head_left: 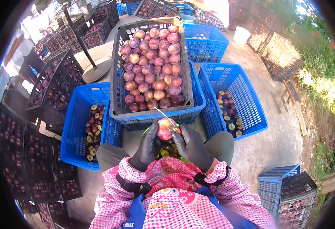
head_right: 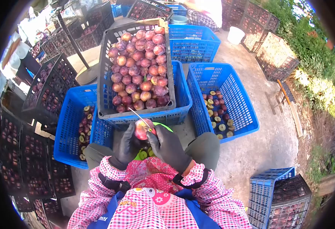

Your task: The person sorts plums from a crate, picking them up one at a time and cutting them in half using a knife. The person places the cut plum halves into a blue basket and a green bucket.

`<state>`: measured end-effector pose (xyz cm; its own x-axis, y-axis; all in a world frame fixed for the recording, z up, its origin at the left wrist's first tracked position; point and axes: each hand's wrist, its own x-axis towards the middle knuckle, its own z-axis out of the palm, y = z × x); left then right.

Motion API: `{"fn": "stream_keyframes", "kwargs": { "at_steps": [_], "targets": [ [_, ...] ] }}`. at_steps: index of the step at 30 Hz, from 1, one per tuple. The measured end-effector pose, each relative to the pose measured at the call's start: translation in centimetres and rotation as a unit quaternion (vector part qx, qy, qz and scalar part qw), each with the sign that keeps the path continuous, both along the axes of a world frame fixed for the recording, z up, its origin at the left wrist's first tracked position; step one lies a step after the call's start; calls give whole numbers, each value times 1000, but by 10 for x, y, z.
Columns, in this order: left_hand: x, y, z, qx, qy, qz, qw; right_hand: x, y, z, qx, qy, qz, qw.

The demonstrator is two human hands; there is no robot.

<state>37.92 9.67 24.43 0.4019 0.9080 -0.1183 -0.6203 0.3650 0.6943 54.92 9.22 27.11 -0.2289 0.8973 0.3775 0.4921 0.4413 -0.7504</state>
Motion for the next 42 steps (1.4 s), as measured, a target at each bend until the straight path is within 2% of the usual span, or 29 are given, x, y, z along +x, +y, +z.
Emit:
{"fn": "stream_keyframes", "kwargs": {
  "at_steps": [6, 8, 12, 14, 17, 18, 19, 20, 21, 22, 23, 24, 25, 26, 27, 28, 29, 31, 32, 33, 35, 36, 37, 39, 41, 42],
  "targets": [
    [3, -11, 9, 21, -2, 5, 1000, -3, -8, -5, 2, -5, -5, 1000],
    [8, -15, 26, 123, 198, 129, 964, -5, -8, -5, 6, -6, -21, 1000],
    [6, -18, 35, 162, 246, 146, 944, -9, -12, -1, 48, -15, -47, 998],
    [3, -17, 43, 257, 374, 139, 880, -10, -11, -2, 63, -35, -55, 996],
    [0, -15, 50, 235, 378, 113, 888, -1, -16, -10, 4, 31, -19, 999],
    [-6, -8, 33, 191, 325, 80, 923, 3, -12, -8, -122, 114, 42, 985],
    [-8, -5, 21, 195, 328, 84, 920, 5, -6, -6, -242, 195, 103, 945],
    [-9, -6, 17, 187, 233, 89, 950, 7, -3, -5, -359, 273, 160, 878],
    [-9, -8, 12, 175, 134, 94, 971, 11, -2, -7, -360, 276, 160, 877],
    [-8, -6, 8, 133, 57, 108, 984, 15, -1, -12, -396, 396, 248, 790],
    [-8, -1, 4, 118, 4, 110, 987, 20, 2, -13, -421, 499, 330, 682],
    [-8, -3, -1, 106, -21, 107, 988, 22, 3, -14, -434, 590, 399, 552],
    [-9, -1, -3, 98, -45, 99, 989, 17, 5, -15, -433, 590, 399, 552],
    [-6, 0, -6, 98, -45, 97, 989, 4, 7, -11, -263, 405, 198, 853],
    [-3, -6, -10, 112, -50, 72, 990, -6, 4, -10, -47, 141, -47, 988],
    [1, -7, -13, 129, -57, 50, 989, -12, 4, -11, -116, 160, -58, 979],
    [3, -8, -10, 126, -59, 49, 989, -8, 5, -14, -118, 158, -61, 978],
    [4, -11, 1, -2, -68, 31, 997, 0, 10, -17, -83, 22, -29, 996],
    [-2, -14, 13, 6, -64, -46, 997, 2, 11, -17, -63, 12, 4, 998],
    [-12, -12, 2, 4, -65, -43, 997, 4, 11, -22, -66, 11, 7, 998],
    [-27, -1, -20, -58, 73, -57, 994, 2, 15, -28, -45, 66, 45, 996],
    [-23, -1, -22, -6, 10, -13, 1000, 0, 13, -26, -45, 67, 48, 996],
    [-18, -4, -24, -9, 11, -12, 1000, -2, 4, -21, -65, 75, 12, 995],
    [-10, -7, -7, -7, -91, 107, 990, -6, -9, -14, -84, 85, -24, 993],
    [-14, -5, -14, 9, -86, 102, 991, -9, -18, -13, -139, 12, 30, 990],
    [-14, -4, -21, 18, -57, 98, 993, -12, -22, -16, -78, -7, 27, 997]
  ]
}}
